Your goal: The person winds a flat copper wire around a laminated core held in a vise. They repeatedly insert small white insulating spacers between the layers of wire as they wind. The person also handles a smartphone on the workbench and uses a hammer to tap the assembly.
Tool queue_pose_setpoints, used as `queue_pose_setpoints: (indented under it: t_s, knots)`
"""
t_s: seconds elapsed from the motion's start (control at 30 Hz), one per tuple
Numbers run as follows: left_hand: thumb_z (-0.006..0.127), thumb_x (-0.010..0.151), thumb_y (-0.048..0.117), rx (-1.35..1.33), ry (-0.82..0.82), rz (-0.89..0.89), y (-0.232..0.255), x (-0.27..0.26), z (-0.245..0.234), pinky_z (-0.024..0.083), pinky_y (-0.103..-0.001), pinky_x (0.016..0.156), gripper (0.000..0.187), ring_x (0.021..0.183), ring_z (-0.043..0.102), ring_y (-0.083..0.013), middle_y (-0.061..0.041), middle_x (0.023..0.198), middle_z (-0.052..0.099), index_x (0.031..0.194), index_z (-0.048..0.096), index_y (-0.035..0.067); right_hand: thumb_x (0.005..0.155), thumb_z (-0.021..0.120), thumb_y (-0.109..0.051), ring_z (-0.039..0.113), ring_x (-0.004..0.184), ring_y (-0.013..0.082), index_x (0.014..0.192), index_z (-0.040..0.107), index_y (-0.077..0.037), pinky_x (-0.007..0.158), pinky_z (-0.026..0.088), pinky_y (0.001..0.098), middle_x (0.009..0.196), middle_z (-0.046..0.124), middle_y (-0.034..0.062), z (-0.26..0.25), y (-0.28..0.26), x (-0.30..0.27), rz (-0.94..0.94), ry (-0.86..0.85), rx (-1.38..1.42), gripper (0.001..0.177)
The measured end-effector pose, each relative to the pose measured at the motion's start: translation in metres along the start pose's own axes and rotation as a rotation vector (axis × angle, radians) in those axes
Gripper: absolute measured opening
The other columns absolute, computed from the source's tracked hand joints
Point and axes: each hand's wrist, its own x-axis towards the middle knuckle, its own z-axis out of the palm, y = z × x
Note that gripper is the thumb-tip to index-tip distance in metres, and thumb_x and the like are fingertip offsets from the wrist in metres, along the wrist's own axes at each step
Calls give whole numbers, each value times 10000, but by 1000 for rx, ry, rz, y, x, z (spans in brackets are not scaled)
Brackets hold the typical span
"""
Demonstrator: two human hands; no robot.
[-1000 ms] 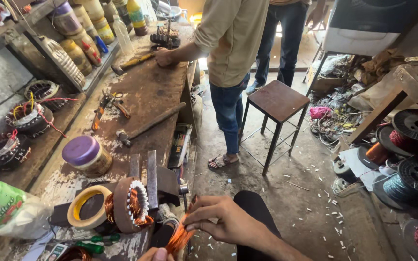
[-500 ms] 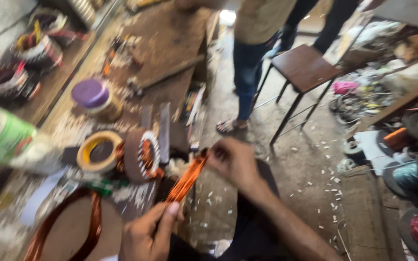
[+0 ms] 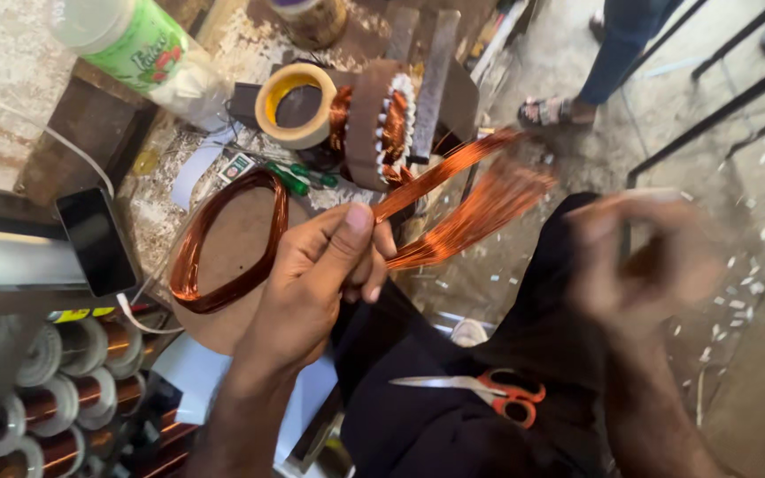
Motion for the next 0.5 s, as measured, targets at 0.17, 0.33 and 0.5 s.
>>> queue_pose_setpoints:
  t_s: [0.17, 0.33, 0.5]
  knots:
    - [501, 1125, 334, -145, -5, -6, -10, 2, 4, 361, -254, 597, 413, 617, 418, -79, 45, 650, 371, 936, 640, -6, 729, 915, -201, 631, 923, 288, 1162, 676, 12, 824, 506, 407, 963, 690, 166, 47, -67, 14, -145, -580, 128, 539]
    - [530, 1132, 306, -146, 64, 11, -6, 2, 3, 353, -263, 606, 396, 624, 374, -68, 40, 676, 401, 938, 648, -18, 925, 885, -43, 733, 942, 199, 1405, 490, -99, 771, 549, 295, 1135, 732, 59, 73, -48, 1, -201, -429, 322, 625]
    - [521, 1076, 320, 615, 11, 16, 10, 5, 12, 446, -237, 600, 390, 652, 530, -82, -9, 686, 577, 955, 728, 13, 889, 736, 55, 723, 999, 210, 1455, 350, 36, 818, 608, 317, 1214, 646, 192, 72, -34, -11, 34, -439, 461, 685]
